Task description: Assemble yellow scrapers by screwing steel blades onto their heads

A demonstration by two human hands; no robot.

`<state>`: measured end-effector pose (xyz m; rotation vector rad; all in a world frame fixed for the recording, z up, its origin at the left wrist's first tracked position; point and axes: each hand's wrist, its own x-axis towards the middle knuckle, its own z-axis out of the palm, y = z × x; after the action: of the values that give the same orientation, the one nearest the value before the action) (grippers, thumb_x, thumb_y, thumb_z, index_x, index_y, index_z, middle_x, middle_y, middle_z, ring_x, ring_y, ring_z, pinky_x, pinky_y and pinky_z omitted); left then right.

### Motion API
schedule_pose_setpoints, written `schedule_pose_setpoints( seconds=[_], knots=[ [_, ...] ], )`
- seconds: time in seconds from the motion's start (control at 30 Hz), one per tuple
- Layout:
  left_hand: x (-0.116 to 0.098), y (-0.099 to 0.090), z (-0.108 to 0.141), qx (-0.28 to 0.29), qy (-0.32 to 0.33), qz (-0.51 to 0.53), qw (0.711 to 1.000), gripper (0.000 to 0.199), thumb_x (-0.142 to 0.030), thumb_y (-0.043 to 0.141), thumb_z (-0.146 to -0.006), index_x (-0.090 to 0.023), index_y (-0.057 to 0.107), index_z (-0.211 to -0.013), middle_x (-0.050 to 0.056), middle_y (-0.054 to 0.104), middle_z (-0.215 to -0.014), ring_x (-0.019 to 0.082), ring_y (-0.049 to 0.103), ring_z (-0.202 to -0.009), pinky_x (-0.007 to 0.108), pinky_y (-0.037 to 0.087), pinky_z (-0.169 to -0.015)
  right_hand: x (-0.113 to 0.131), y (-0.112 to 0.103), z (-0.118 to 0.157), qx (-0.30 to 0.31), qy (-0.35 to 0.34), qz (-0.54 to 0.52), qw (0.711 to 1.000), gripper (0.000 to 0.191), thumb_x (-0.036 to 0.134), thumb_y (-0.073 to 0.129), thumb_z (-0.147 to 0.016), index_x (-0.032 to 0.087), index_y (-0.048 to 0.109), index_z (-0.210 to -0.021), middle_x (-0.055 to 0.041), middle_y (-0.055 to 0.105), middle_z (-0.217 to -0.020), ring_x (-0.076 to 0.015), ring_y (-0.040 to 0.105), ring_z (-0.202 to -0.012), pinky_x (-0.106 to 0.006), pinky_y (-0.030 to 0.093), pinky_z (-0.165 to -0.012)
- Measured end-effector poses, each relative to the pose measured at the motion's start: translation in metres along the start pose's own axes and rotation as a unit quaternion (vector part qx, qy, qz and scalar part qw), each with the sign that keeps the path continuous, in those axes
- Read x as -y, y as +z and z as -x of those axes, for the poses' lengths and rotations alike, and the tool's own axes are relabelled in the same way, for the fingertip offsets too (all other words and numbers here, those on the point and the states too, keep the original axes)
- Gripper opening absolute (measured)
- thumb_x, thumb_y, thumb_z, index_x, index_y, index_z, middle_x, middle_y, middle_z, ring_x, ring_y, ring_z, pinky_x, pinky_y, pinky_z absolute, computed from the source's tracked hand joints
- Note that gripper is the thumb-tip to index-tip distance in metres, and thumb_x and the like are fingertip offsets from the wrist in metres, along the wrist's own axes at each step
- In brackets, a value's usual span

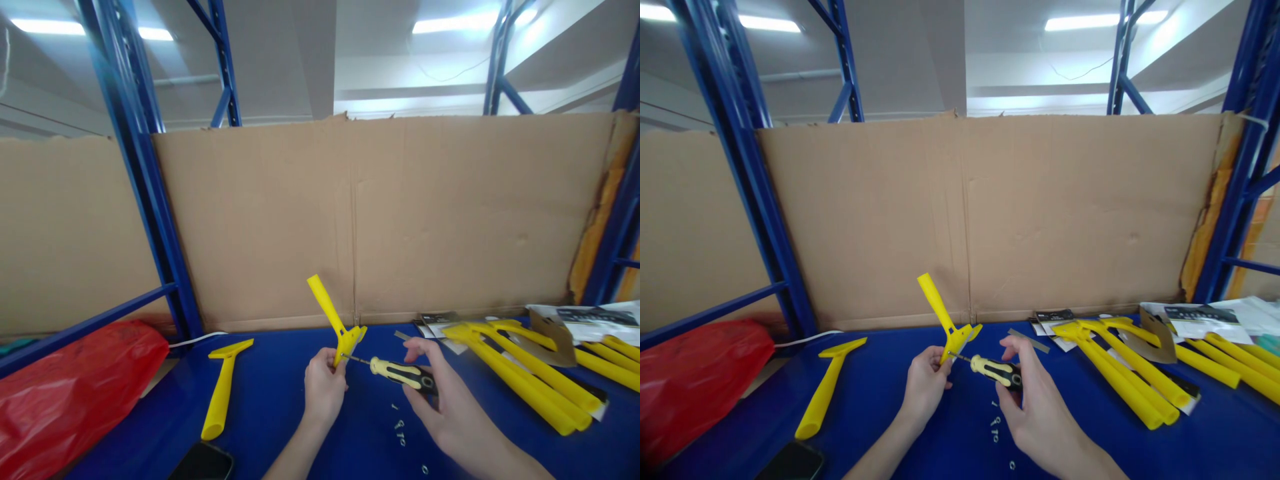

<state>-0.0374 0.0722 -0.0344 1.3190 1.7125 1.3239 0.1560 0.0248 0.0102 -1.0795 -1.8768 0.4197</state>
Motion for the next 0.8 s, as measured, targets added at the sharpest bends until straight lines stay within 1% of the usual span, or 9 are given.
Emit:
schedule_pose_setpoints(
  seconds=[0.13, 0.23, 0.33, 0.43, 0.53, 0.63, 0.7, 0.77, 0.8],
  knots=[
    [0.0009, -0.0004, 0.0014, 0.005, 0.054, -0.051, 0.997, 0.011, -0.008, 0.051, -0.08, -0.016, 0.059, -0.081, 0.001, 0.064, -0.07, 0.012, 0.06, -0.055, 0.018, 0.044, -0.046, -0.0019, -0.0046, -0.0048, -0.033, 0.01, 0.029, 0.999, 0.015, 0.036, 0.042, -0.088, 0.024, 0.048, -0.094, 0.0011, 0.058, -0.067, -0.0146, 0.056, -0.05, -0.024, 0.045, -0.046],
    [0.0022, -0.0008, 0.0023, 0.004, 0.083, -0.086, 0.993, 0.011, -0.008, 0.052, -0.079, -0.016, 0.06, -0.081, 0.001, 0.063, -0.067, 0.012, 0.06, -0.055, 0.017, 0.043, -0.046, -0.0029, -0.0079, -0.0057, -0.028, 0.031, 0.066, 0.997, 0.022, 0.039, 0.035, -0.091, 0.024, 0.051, -0.086, 0.0056, 0.048, -0.049, -0.0153, 0.051, -0.043, -0.026, 0.04, -0.044],
    [0.0038, -0.0009, 0.0013, -0.007, 0.077, -0.085, 0.993, 0.01, -0.01, 0.053, -0.079, -0.017, 0.06, -0.08, 0.001, 0.066, -0.069, 0.012, 0.062, -0.056, 0.018, 0.044, -0.048, -0.0031, -0.0068, -0.0035, -0.03, 0.039, 0.033, 0.998, 0.023, 0.037, 0.043, -0.087, 0.024, 0.046, -0.106, -0.0008, 0.061, -0.077, -0.0151, 0.057, -0.054, -0.026, 0.046, -0.049],
    [0.0058, -0.0007, -0.0004, -0.021, 0.068, -0.068, 0.995, 0.007, -0.013, 0.056, -0.079, -0.017, 0.061, -0.08, 0.001, 0.068, -0.07, 0.013, 0.064, -0.059, 0.018, 0.046, -0.05, -0.0032, -0.0045, -0.0025, -0.02, 0.021, -0.004, 1.0, 0.034, 0.032, 0.047, -0.082, 0.025, 0.039, -0.114, -0.0053, 0.06, -0.099, -0.0145, 0.06, -0.063, -0.025, 0.049, -0.053],
    [0.007, -0.0005, -0.0007, -0.016, 0.077, -0.067, 0.995, 0.006, -0.014, 0.056, -0.079, -0.018, 0.061, -0.08, 0.001, 0.068, -0.07, 0.014, 0.065, -0.059, 0.019, 0.046, -0.05, -0.0041, -0.0053, -0.0045, -0.016, 0.029, 0.022, 0.999, 0.018, 0.035, 0.04, -0.087, 0.024, 0.045, -0.101, 0.0005, 0.058, -0.071, -0.0161, 0.057, -0.056, -0.027, 0.045, -0.051],
    [0.0071, -0.0004, -0.0005, -0.009, 0.087, -0.078, 0.993, 0.004, -0.015, 0.058, -0.078, -0.018, 0.061, -0.079, 0.001, 0.067, -0.068, 0.014, 0.065, -0.058, 0.019, 0.046, -0.05, -0.0061, -0.0078, -0.006, -0.019, 0.056, 0.052, 0.997, 0.022, 0.04, 0.033, -0.091, 0.025, 0.047, -0.096, 0.004, 0.052, -0.058, -0.0166, 0.053, -0.049, -0.028, 0.041, -0.048],
    [0.0069, -0.0005, -0.0006, -0.013, 0.084, -0.081, 0.993, 0.003, -0.016, 0.059, -0.078, -0.018, 0.062, -0.078, 0.001, 0.067, -0.068, 0.014, 0.065, -0.058, 0.019, 0.046, -0.05, -0.0071, -0.0083, -0.0054, -0.032, 0.049, 0.045, 0.997, 0.025, 0.039, 0.039, -0.089, 0.025, 0.044, -0.108, -0.0014, 0.061, -0.08, -0.0171, 0.06, -0.062, -0.028, 0.046, -0.054],
    [0.0064, -0.0007, -0.0008, -0.019, 0.076, -0.078, 0.994, 0.003, -0.017, 0.059, -0.078, -0.018, 0.062, -0.079, 0.001, 0.068, -0.07, 0.014, 0.065, -0.059, 0.019, 0.046, -0.051, -0.007, -0.0073, -0.0044, -0.035, 0.032, 0.019, 0.999, 0.037, 0.034, 0.045, -0.085, 0.026, 0.036, -0.12, -0.0058, 0.059, -0.104, -0.0164, 0.062, -0.072, -0.027, 0.049, -0.058],
    [0.0061, -0.0007, -0.0008, -0.02, 0.072, -0.077, 0.994, 0.003, -0.018, 0.059, -0.078, -0.018, 0.062, -0.08, 0.002, 0.069, -0.072, 0.014, 0.065, -0.059, 0.02, 0.047, -0.051, -0.0064, -0.0065, -0.0042, -0.03, 0.028, 0.006, 0.999, 0.039, 0.033, 0.046, -0.083, 0.026, 0.036, -0.12, -0.006, 0.058, -0.107, -0.0156, 0.061, -0.07, -0.027, 0.049, -0.057]
  ],
)
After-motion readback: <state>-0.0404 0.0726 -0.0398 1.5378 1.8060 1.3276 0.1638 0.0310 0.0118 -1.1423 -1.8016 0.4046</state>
